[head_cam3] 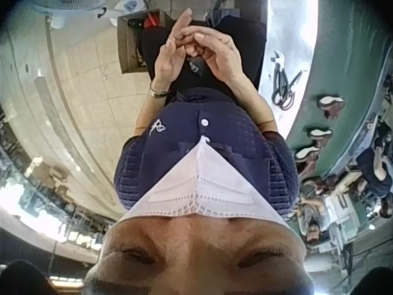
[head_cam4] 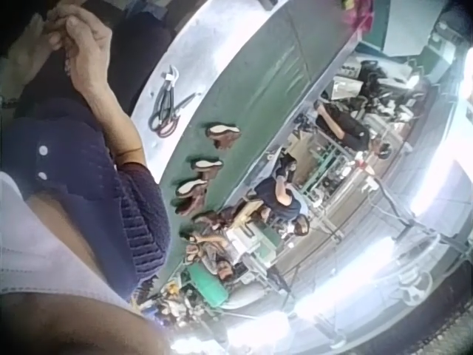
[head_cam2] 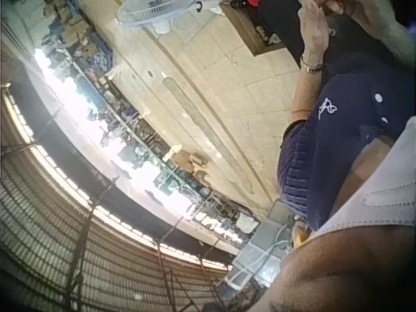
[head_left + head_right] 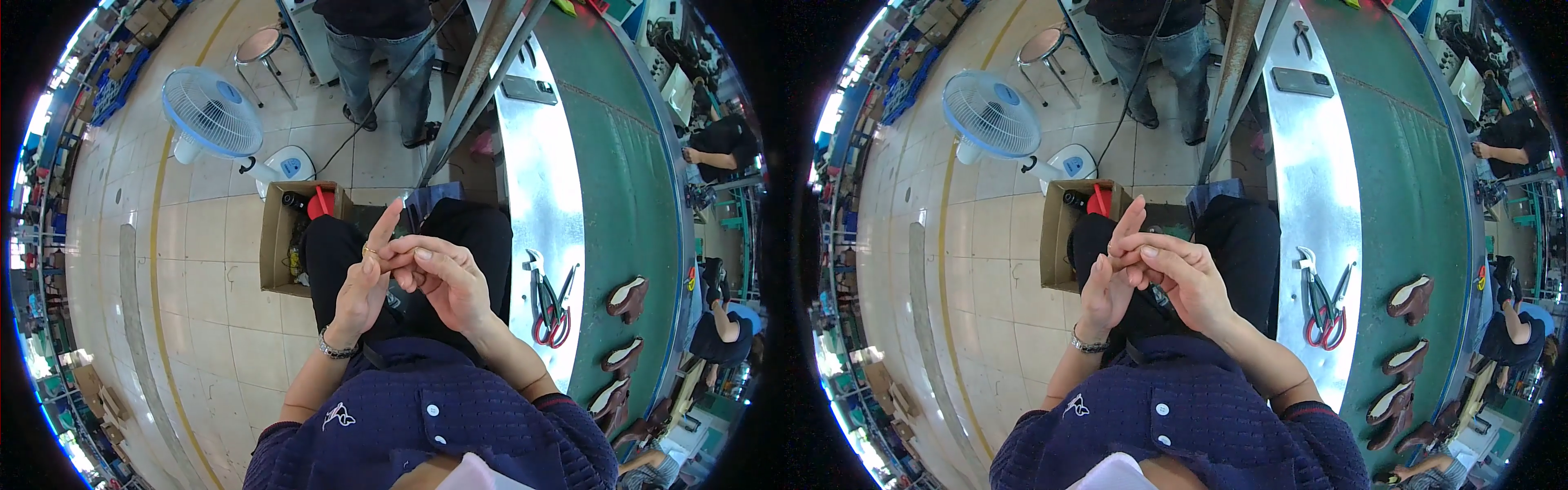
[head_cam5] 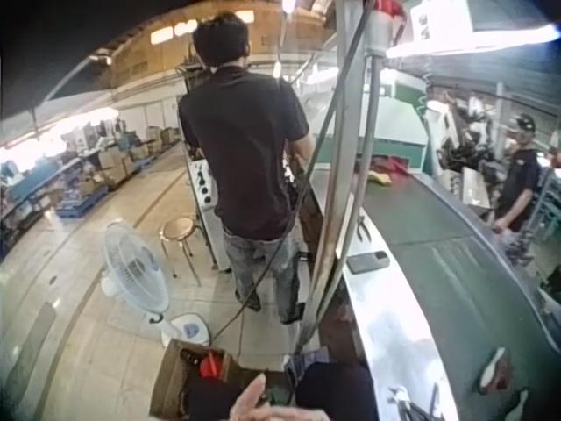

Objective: Manually lasting a boot upper by stretching it over a last and securing the edges.

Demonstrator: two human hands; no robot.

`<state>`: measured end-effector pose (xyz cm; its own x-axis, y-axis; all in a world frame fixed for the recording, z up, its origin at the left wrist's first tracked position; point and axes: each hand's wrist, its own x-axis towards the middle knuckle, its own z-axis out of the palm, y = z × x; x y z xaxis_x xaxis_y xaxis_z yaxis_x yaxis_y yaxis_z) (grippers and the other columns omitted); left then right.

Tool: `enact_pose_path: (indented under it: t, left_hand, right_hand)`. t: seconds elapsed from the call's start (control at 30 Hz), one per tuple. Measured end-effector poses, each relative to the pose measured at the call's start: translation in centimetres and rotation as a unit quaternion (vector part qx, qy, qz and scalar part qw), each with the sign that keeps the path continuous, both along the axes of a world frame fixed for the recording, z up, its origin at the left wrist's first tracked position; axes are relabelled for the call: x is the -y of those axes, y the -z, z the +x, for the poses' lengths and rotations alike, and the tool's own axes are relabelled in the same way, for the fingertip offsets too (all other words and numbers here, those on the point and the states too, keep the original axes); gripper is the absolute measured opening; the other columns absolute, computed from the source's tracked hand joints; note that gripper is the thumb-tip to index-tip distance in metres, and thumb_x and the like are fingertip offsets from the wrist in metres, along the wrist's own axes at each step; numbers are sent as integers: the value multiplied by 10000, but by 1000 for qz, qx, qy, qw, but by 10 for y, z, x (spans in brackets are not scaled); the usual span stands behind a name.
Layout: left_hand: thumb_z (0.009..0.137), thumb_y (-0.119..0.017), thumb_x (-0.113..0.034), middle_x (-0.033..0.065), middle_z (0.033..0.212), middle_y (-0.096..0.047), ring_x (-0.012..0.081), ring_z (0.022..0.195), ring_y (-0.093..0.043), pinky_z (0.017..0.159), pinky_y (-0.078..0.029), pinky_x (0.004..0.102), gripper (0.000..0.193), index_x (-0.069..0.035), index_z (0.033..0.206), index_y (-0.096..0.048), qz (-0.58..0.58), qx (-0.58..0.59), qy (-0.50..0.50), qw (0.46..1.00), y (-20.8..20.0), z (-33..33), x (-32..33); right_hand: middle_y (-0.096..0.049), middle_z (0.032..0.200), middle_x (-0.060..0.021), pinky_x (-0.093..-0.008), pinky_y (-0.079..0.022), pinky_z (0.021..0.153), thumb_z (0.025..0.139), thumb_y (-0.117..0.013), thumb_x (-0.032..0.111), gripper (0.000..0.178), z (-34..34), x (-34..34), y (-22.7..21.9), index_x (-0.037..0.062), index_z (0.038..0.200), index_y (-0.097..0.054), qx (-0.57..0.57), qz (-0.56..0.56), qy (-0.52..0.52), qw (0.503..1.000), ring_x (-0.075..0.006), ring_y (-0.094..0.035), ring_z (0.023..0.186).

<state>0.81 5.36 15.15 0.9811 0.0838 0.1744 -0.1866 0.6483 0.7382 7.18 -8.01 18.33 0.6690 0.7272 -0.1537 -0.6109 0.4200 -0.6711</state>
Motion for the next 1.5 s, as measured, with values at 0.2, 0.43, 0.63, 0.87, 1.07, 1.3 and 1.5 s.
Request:
enact_pose_path:
  t: [0.2, 0.43, 0.63, 0.87, 1.07, 1.3, 1.5]
  left_hand:
    - [1022, -380, -349, 105, 1589, -159, 216, 1359, -343, 1061, -297, 358, 526, 92, 1236, -571, 30, -26, -24, 999, 3, -3, 2]
    - [1007, -324, -481, 114, 1590, -140, 212, 1446, -187, 1118, -235, 361, 629, 22, 1323, -529, 83, -37, -25, 996, 4, -1, 2]
    - [1016, -294, -461, 114, 1588, -146, 233, 1453, -171, 1146, -186, 387, 605, 3, 1286, -573, 38, -31, 15, 999, 8, -1, 3]
    - [1006, -363, -434, 100, 1560, -219, 209, 1341, -348, 1066, -297, 365, 569, 30, 1230, -604, 33, -42, 1, 999, 8, 1, 4]
    - [954, -575, -292, 155, 1439, -404, 244, 1334, -383, 1093, -309, 423, 307, -23, 1098, -601, -45, -66, -54, 995, 3, 1, -1]
    - [984, -538, -217, 58, 849, -561, 222, 912, -604, 873, -474, 356, 191, -37, 919, -537, -115, -119, -83, 983, 12, -2, -18]
    - [1022, -439, -299, 48, 751, -506, 246, 834, -587, 779, -465, 357, 330, -68, 789, -479, -134, -150, -57, 978, 14, -3, -14]
  right_hand:
    - [-690, 904, -85, -233, -498, 682, 973, -520, 124, 259, -2, 1, 5, -11, 1143, -661, 36, 1, 35, 999, -100, -603, 735]
    - [-676, 972, -108, -237, -506, 703, 988, -499, 143, 284, -3, 2, 9, -31, 1171, -627, 65, -22, 48, 997, -105, -600, 749]
    - [-656, 1096, -130, -242, -503, 735, 977, -487, 126, 311, 1, 6, 7, -38, 1222, -587, 61, -47, 38, 996, -113, -598, 795]
    - [-646, 1072, -121, -265, -499, 821, 989, -461, 245, 418, 4, 10, 6, -36, 1294, -522, -120, -7, 6, 993, -157, -611, 885]
    - [-600, 1035, -75, -257, -480, 772, 1010, -438, 320, 412, 15, 19, 15, 3, 1258, -528, -208, 49, 23, 977, -140, -564, 847]
    - [-443, 792, 10, -242, -375, 636, 984, -499, 186, 169, 19, 26, 22, 92, 1117, -543, -278, 175, 40, 944, -112, -439, 696]
    - [-430, 791, 26, -215, -389, 637, 997, -453, 147, 167, 17, 26, 25, 75, 1134, -515, -276, 200, 23, 940, -82, -450, 697]
